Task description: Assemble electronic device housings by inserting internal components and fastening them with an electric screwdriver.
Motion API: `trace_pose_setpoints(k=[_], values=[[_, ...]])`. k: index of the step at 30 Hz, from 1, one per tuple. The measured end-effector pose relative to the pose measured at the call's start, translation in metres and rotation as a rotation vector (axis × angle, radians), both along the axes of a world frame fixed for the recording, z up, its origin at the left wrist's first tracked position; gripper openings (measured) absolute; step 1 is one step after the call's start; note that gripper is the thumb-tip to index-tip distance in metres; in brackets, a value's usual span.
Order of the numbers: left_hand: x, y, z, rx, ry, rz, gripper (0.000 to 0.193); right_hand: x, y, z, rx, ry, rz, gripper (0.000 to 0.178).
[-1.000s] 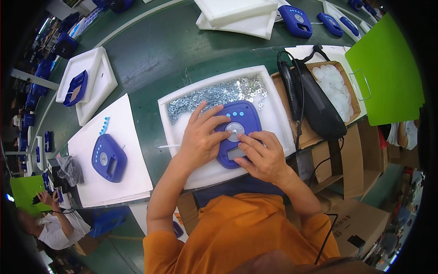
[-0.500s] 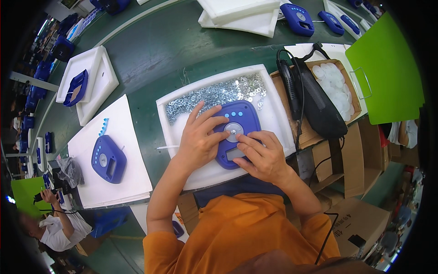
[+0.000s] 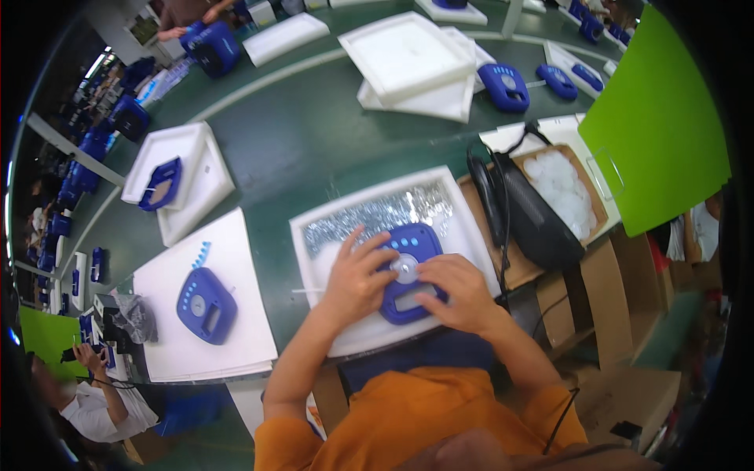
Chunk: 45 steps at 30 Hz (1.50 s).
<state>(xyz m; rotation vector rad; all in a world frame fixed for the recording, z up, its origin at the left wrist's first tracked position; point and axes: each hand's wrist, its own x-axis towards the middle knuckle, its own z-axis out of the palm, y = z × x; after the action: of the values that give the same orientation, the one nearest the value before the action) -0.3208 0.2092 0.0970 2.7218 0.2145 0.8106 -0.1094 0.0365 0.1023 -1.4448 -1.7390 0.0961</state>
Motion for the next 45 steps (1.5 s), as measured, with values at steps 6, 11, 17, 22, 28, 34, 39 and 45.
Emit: trace_pose_setpoints(k=[6, 11, 17, 22, 28, 34, 39, 45], values=[[0.003, -0.008, -0.014, -0.005, -0.005, -0.008, 0.026, 0.096, 0.016, 0.007, -0.067, -0.296, -0.628, 0.022], [0.003, -0.006, -0.016, 0.03, -0.019, 0.004, 0.024, 0.123, 0.032, -0.012, -0.45, -0.558, -0.78, 0.043], [0.002, 0.0, -0.019, 0.035, -0.029, 0.017, 0.022, 0.128, 0.053, -0.005, -0.659, -0.485, -0.823, 0.048], [0.003, -0.004, -0.019, 0.027, -0.038, 0.011, 0.02, 0.167, 0.026, -0.02, -0.288, -0.028, -0.907, 0.044], [-0.001, -0.012, -0.02, 0.03, -0.023, 0.026, 0.018, 0.16, -0.022, 0.067, 0.047, 1.523, -0.331, 0.039], [0.004, -0.003, -0.022, 0.003, -0.043, 0.001, 0.022, 0.111, -0.032, 0.072, 0.193, 1.224, -0.133, 0.042], [0.003, 0.003, -0.013, -0.008, -0.037, 0.004, 0.024, 0.052, 0.001, 0.072, 0.319, 1.022, -0.046, 0.043], [0.002, -0.001, -0.011, -0.032, -0.034, 0.004, 0.024, -0.012, 0.032, 0.067, 0.329, 1.043, 0.02, 0.027]])
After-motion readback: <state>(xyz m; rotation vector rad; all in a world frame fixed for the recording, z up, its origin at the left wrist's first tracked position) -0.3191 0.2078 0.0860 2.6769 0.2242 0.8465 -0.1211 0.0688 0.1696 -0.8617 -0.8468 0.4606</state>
